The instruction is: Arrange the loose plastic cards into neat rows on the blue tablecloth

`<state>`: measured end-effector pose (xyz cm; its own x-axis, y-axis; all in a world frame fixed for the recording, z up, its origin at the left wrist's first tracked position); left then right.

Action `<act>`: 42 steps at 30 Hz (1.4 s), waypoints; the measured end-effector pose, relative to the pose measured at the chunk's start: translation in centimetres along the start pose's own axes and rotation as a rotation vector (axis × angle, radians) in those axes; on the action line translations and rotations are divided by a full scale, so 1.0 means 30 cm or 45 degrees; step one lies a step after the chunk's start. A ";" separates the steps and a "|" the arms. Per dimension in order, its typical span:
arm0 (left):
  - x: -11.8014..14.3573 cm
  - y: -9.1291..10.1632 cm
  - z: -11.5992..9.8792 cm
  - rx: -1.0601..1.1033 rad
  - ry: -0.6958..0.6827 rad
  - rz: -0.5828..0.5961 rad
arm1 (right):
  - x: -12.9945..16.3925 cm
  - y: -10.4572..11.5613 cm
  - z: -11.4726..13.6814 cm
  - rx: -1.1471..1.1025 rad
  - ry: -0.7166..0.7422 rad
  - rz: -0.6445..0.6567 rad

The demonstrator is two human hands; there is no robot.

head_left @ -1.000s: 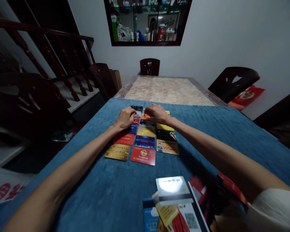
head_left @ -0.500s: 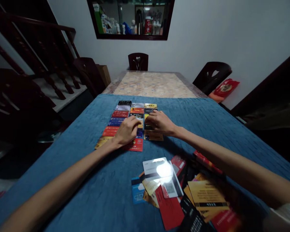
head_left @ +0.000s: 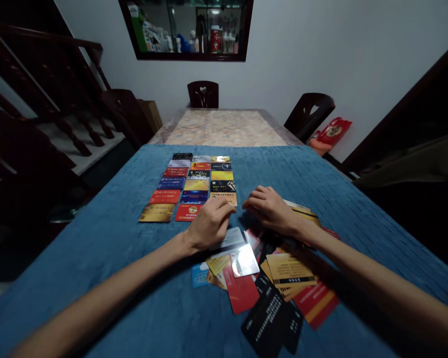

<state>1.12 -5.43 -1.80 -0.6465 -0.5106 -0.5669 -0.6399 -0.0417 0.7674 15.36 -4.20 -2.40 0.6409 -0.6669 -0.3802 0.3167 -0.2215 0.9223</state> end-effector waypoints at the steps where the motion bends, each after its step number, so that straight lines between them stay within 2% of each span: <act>1: 0.005 -0.005 -0.015 0.010 -0.008 0.008 | 0.020 0.005 0.011 -0.004 0.000 -0.002; 7: 0.030 -0.032 -0.082 0.039 -0.027 0.057 | 0.124 0.026 0.063 -0.037 -0.023 -0.037; 14: 0.046 -0.071 -0.125 0.028 -0.015 0.158 | 0.195 0.049 0.074 -0.167 -0.047 -0.014; 18: 0.049 -0.097 -0.161 0.022 -0.035 0.254 | 0.220 0.062 0.071 -0.223 -0.040 0.061; 23: 0.041 -0.136 -0.242 0.037 -0.077 0.413 | 0.232 0.091 0.052 -0.240 -0.058 0.015; 29: 0.026 -0.187 -0.331 0.033 -0.168 0.555 | 0.234 0.084 0.042 -0.218 -0.076 0.017; 42: 0.019 -0.202 -0.336 -0.063 -0.215 0.545 | 0.242 0.070 0.036 -0.185 -0.086 0.019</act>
<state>8.82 -14.13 -3.75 -0.9094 -0.3440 -0.2336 -0.2826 0.0992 0.9541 19.92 -10.28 -3.14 0.5990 -0.7169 -0.3568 0.4086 -0.1096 0.9061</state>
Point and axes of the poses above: each hand's wrist, its own x-axis away from the middle knuckle, its own y-axis out of the back of the hand, z = x × y, the point moved 7 cm from there along -x, towards the middle knuckle, and after that the axes turned 3 degrees about x, right-handed, at the moved point
